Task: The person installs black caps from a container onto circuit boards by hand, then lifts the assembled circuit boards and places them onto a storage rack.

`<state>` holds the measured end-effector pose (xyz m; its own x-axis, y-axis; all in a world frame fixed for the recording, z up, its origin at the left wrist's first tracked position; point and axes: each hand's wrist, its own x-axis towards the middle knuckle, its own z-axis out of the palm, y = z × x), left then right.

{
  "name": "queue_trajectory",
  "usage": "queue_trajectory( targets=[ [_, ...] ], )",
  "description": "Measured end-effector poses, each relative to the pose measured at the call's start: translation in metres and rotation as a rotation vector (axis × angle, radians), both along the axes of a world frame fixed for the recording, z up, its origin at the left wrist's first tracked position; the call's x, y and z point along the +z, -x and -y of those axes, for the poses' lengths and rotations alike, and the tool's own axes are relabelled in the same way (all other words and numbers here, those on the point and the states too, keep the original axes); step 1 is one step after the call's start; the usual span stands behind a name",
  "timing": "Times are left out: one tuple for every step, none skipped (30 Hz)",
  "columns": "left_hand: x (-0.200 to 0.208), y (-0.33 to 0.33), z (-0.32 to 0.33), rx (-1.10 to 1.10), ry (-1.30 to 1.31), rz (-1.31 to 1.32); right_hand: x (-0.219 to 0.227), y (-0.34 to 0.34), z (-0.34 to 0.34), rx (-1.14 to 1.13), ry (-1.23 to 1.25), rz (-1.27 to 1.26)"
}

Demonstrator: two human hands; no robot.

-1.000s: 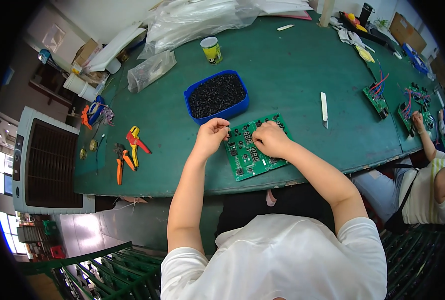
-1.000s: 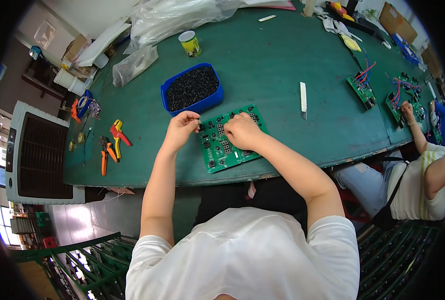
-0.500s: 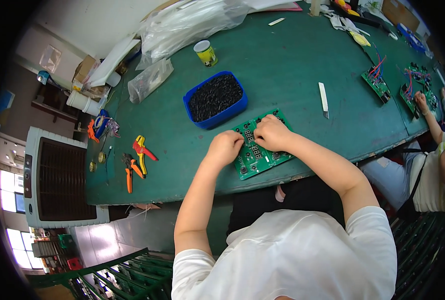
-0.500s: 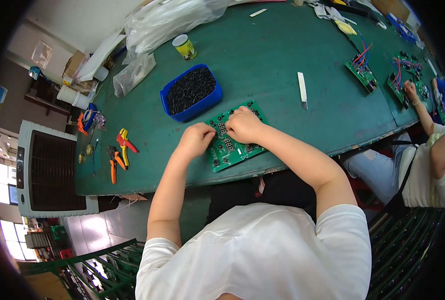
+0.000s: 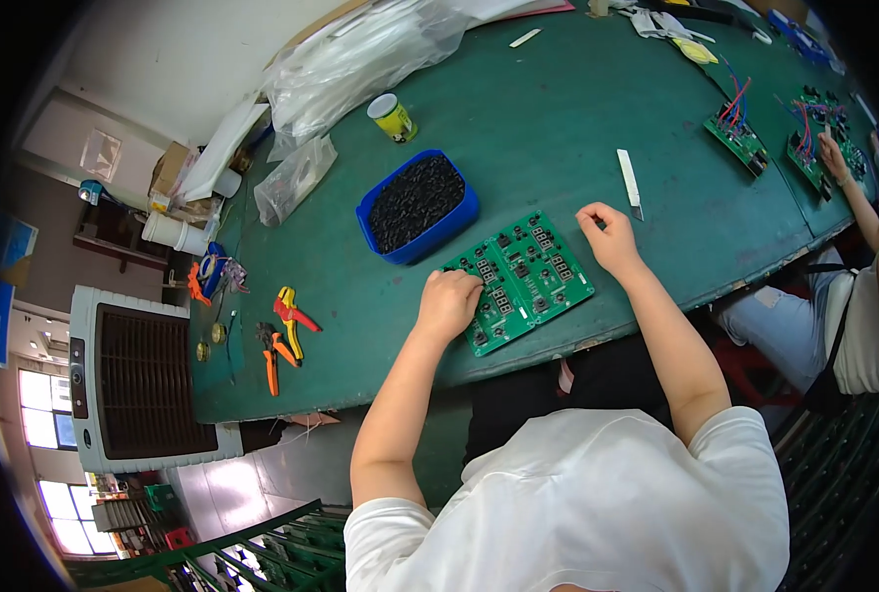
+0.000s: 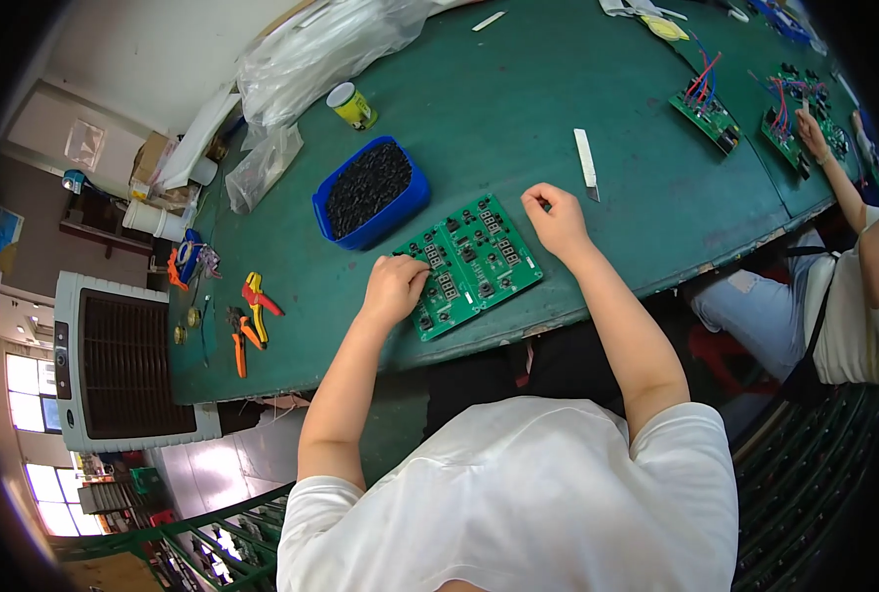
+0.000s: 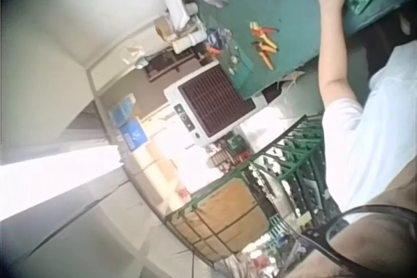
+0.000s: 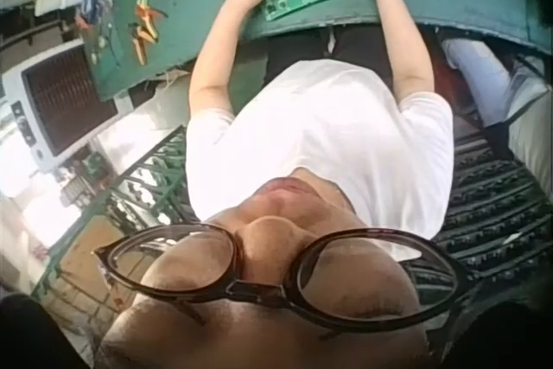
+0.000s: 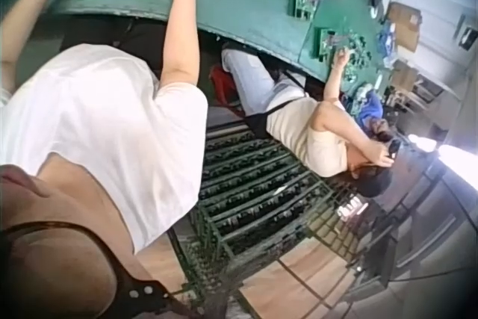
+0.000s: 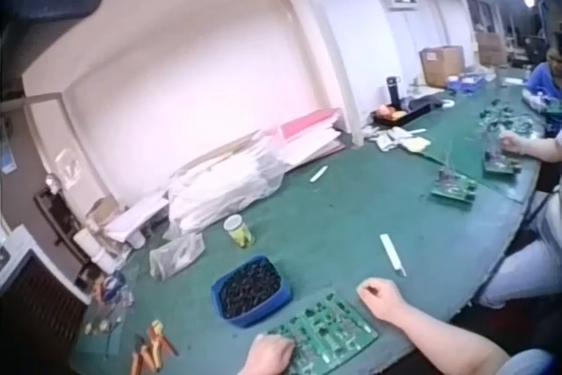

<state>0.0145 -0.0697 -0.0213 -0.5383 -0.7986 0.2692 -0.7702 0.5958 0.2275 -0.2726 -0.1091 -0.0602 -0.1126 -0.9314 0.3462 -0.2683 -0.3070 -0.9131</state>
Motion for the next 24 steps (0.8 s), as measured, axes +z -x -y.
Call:
queue_trajectory(
  targets=[
    [0.0, 0.0, 0.0, 0.014, -0.001, -0.037, -0.004, 0.003, 0.0, -0.016, -0.01, 0.024],
    [0.0, 0.001, 0.0, 0.027, -0.002, -0.075, -0.009, 0.006, 0.0, -0.028, -0.008, 0.026],
    [0.0, 0.001, 0.001, 0.025, -0.003, -0.07, -0.013, 0.007, -0.002, -0.031, -0.008, 0.031],
    [0.0, 0.002, 0.001, 0.039, -0.012, -0.053, -0.017, 0.008, -0.005, -0.04, -0.056, -0.001],
    [0.001, 0.002, 0.001, 0.053, -0.021, -0.037, -0.022, 0.008, -0.007, -0.05, -0.103, -0.033],
    [0.002, 0.002, 0.001, 0.052, -0.024, -0.033, -0.023, 0.008, -0.007, -0.05, -0.106, -0.03],
    [0.003, 0.002, 0.003, 0.034, -0.031, -0.011, -0.025, 0.007, -0.007, -0.057, -0.079, -0.041],
    [0.004, 0.002, 0.003, 0.016, -0.039, 0.011, -0.027, 0.006, -0.007, -0.064, -0.052, -0.052],
    [0.003, 0.001, 0.003, 0.016, -0.04, 0.015, -0.027, 0.006, -0.007, -0.065, -0.053, -0.048],
    [0.002, 0.001, 0.003, 0.019, -0.044, -0.014, -0.026, 0.006, -0.007, -0.066, -0.046, -0.052],
    [0.002, 0.0, 0.003, 0.022, -0.048, -0.043, -0.026, 0.006, -0.007, -0.067, -0.039, -0.056],
    [0.004, 0.002, 0.004, 0.018, -0.05, -0.041, -0.027, 0.006, -0.007, -0.071, -0.042, -0.054],
    [0.007, 0.003, 0.004, 0.014, -0.061, -0.006, -0.027, 0.007, -0.007, -0.067, -0.038, -0.064],
    [0.009, 0.004, 0.004, 0.01, -0.072, 0.028, -0.028, 0.008, -0.006, -0.063, -0.034, -0.075],
    [0.01, 0.005, 0.004, 0.013, -0.075, 0.029, -0.026, 0.007, -0.007, -0.061, -0.037, -0.074],
    [0.011, 0.005, 0.006, 0.002, -0.069, 0.079, -0.024, 0.005, -0.007, -0.068, -0.031, -0.091],
    [0.011, 0.005, 0.006, -0.01, -0.063, 0.129, -0.023, 0.004, -0.008, -0.075, -0.025, -0.109],
    [0.011, 0.006, 0.007, -0.01, -0.063, 0.129, -0.023, 0.005, -0.008, -0.075, -0.025, -0.11],
    [0.011, 0.007, 0.007, -0.008, -0.088, 0.124, -0.024, 0.006, -0.008, -0.073, -0.029, -0.117],
    [0.011, 0.008, 0.008, -0.006, -0.114, 0.12, -0.024, 0.006, -0.007, -0.071, -0.034, -0.124],
    [0.012, 0.007, 0.008, -0.01, -0.115, 0.122, -0.024, 0.006, -0.008, -0.075, -0.035, -0.122],
    [0.013, 0.007, 0.007, 0.004, -0.141, 0.087, -0.023, 0.005, -0.008, -0.082, -0.037, -0.125],
    [0.013, 0.006, 0.007, 0.018, -0.167, 0.052, -0.023, 0.005, -0.008, -0.089, -0.039, -0.128],
    [0.013, 0.004, 0.007, 0.017, -0.167, 0.054, -0.022, 0.005, -0.008, -0.091, -0.04, -0.126]
  ],
)
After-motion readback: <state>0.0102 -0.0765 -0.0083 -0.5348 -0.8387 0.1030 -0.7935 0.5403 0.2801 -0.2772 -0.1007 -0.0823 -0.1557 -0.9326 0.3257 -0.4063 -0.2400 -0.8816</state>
